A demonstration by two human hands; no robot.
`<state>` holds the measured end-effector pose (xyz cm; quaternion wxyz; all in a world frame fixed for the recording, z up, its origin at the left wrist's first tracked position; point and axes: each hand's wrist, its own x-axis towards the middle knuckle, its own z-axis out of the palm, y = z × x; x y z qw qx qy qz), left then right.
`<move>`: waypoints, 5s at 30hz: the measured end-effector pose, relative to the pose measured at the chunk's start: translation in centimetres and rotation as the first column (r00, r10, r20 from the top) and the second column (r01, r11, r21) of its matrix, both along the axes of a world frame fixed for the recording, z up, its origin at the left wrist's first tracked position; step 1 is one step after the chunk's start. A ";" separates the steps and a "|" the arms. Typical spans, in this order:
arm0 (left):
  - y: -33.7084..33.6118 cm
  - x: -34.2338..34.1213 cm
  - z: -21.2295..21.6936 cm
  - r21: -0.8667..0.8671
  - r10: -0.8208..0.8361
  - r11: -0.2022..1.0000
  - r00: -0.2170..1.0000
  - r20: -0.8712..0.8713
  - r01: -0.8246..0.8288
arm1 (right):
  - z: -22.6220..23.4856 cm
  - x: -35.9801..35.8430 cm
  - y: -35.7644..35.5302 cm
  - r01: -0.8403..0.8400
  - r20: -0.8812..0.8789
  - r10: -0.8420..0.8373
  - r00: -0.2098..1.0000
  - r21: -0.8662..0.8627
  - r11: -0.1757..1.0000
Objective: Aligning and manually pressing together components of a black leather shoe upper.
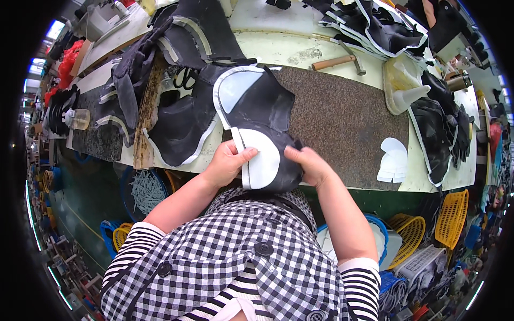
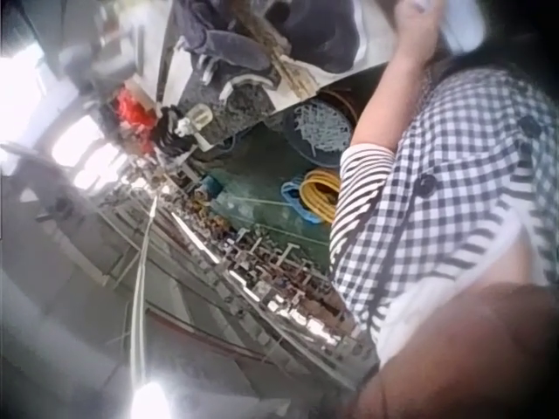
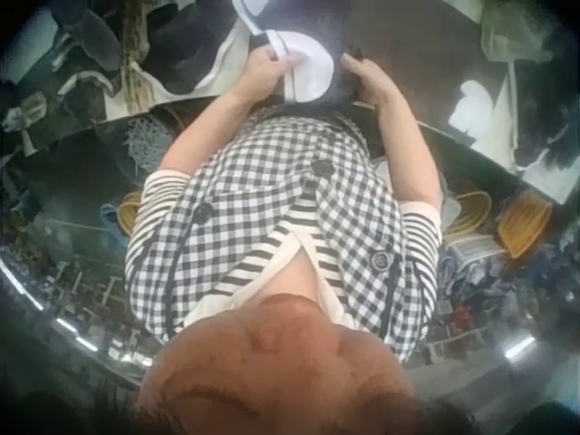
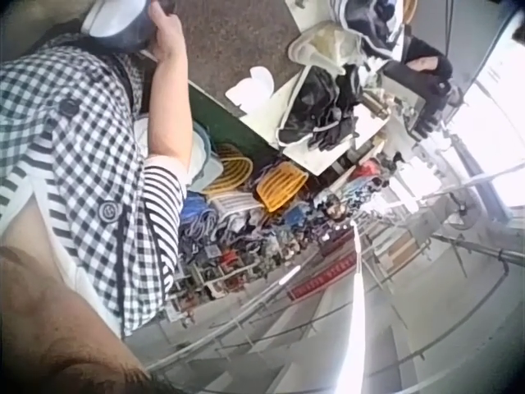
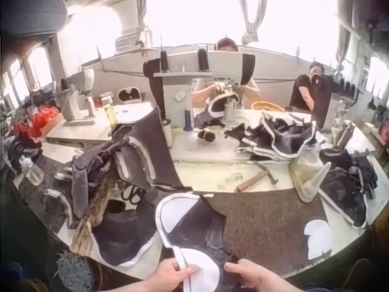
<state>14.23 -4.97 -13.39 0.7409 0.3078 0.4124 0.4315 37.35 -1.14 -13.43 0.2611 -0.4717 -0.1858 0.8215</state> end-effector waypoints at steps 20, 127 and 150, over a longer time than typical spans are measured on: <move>0.8 -1.0 -2.7 0.235 0.154 0.972 0.776 -0.611 -0.007 | -2.4 -7.1 -0.2 -0.004 0.301 -0.142 0.943 0.437 0.900; -43.5 -19.5 -20.1 -0.340 0.035 0.851 0.689 -0.724 -0.400 | -3.2 -39.2 -17.4 -0.699 0.837 0.319 0.444 0.546 -0.462; -54.5 -1.1 -20.6 -0.589 0.271 -0.005 0.566 -0.778 -0.808 | -40.0 -74.2 -11.8 -0.442 0.508 0.083 0.857 0.643 0.626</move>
